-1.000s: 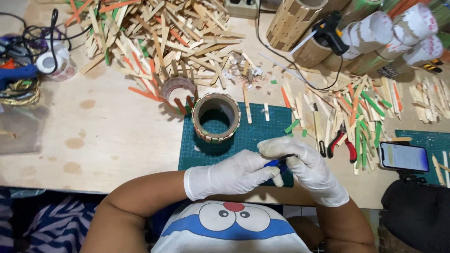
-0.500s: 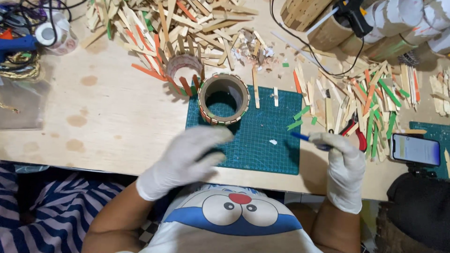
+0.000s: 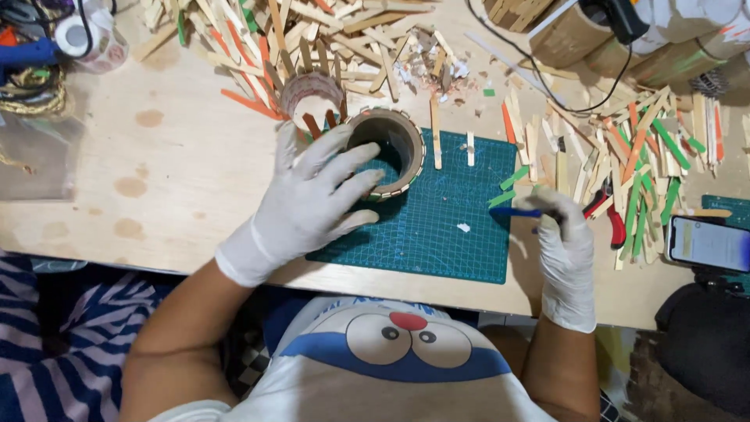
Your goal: Trim popsicle sticks glued to a cardboard tube using a pair of cutters to create a decorative container
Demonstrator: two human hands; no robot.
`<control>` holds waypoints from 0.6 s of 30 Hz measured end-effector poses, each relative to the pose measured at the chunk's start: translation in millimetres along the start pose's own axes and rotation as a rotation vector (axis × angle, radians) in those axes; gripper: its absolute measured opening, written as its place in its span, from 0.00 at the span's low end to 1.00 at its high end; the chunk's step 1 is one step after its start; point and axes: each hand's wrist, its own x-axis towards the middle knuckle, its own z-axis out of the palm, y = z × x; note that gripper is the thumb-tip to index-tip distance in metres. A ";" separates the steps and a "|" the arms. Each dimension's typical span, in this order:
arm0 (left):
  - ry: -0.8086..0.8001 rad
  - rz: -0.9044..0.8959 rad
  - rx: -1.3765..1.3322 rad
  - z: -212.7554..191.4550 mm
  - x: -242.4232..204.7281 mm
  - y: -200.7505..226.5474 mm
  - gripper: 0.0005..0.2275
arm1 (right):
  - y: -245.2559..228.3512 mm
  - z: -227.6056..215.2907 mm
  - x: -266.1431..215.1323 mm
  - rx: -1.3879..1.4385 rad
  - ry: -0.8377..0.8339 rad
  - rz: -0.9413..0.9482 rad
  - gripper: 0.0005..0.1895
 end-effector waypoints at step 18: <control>-0.169 0.069 -0.025 25.1 10.5 -19.7 0.12 | -32.0 22.3 65.5 0.301 -0.306 0.441 0.33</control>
